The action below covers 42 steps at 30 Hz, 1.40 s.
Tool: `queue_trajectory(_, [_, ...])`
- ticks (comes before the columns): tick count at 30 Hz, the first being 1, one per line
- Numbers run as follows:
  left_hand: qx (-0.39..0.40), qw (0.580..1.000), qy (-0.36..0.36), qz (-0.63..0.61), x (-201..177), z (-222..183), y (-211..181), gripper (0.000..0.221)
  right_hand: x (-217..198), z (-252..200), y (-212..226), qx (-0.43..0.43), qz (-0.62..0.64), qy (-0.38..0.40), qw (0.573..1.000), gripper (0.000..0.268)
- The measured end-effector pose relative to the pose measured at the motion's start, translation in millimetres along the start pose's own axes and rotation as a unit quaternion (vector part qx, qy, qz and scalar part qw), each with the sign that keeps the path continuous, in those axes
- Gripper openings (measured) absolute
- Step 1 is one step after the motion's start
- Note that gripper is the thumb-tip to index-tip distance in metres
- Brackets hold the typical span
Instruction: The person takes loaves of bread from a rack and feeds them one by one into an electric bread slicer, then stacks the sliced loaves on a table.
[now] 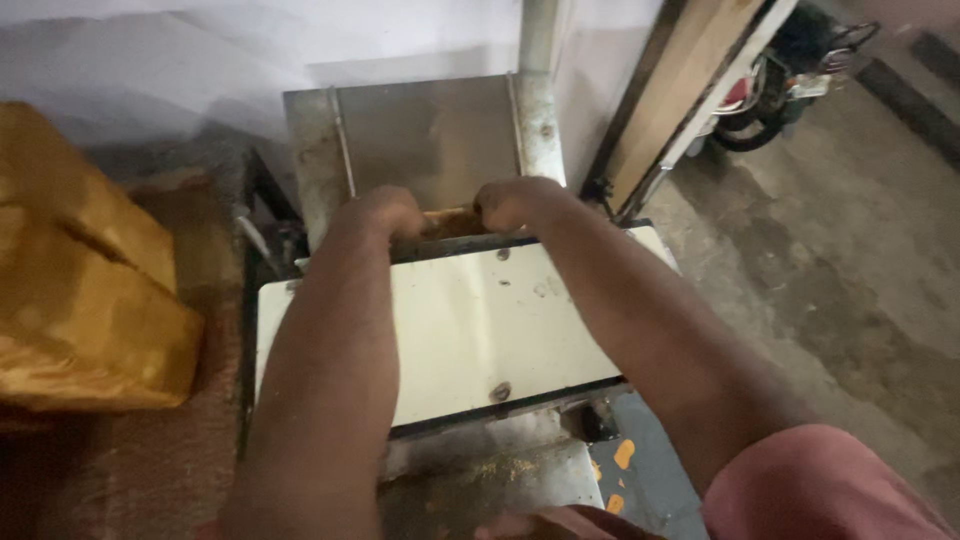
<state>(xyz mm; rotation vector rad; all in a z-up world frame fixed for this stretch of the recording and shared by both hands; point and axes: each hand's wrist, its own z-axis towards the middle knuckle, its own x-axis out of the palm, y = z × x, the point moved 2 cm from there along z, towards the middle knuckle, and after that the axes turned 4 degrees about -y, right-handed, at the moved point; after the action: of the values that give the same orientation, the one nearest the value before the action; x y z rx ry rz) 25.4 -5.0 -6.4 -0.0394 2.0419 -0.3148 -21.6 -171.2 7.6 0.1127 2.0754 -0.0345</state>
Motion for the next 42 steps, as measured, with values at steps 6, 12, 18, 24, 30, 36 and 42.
queue_trajectory(6, [0.003, 1.000, 0.003, 0.019, 2, 5, 12, 0.042, 5, 12, 2, -0.014, -0.012, 0.038, 0.999, 0.043])
queue_trajectory(12, [0.005, 1.000, -0.004, 0.022, 0, 0, 16, 0.041, 6, 18, 2, -0.033, -0.057, 0.029, 0.997, 0.043])
queue_trajectory(18, [0.012, 0.999, -0.011, 0.027, 1, -4, 17, 0.041, 6, 12, 6, -0.013, -0.054, 0.037, 0.998, 0.043])
queue_trajectory(24, [0.020, 0.999, -0.012, 0.035, 3, -1, 14, 0.041, 6, 7, 9, 0.011, -0.053, 0.056, 0.997, 0.043])
queue_trajectory(30, [0.026, 0.999, -0.017, 0.041, 1, -3, 16, 0.041, 6, 9, 9, -0.001, -0.081, 0.059, 0.995, 0.044])
queue_trajectory(36, [0.036, 0.998, -0.029, 0.045, 0, -6, 14, 0.041, 7, 11, 7, -0.002, -0.075, 0.058, 0.995, 0.043])
queue_trajectory(42, [0.065, 0.994, -0.076, 0.047, -4, -11, 8, 0.041, 3, 2, 11, 0.011, -0.054, 0.052, 0.997, 0.042])
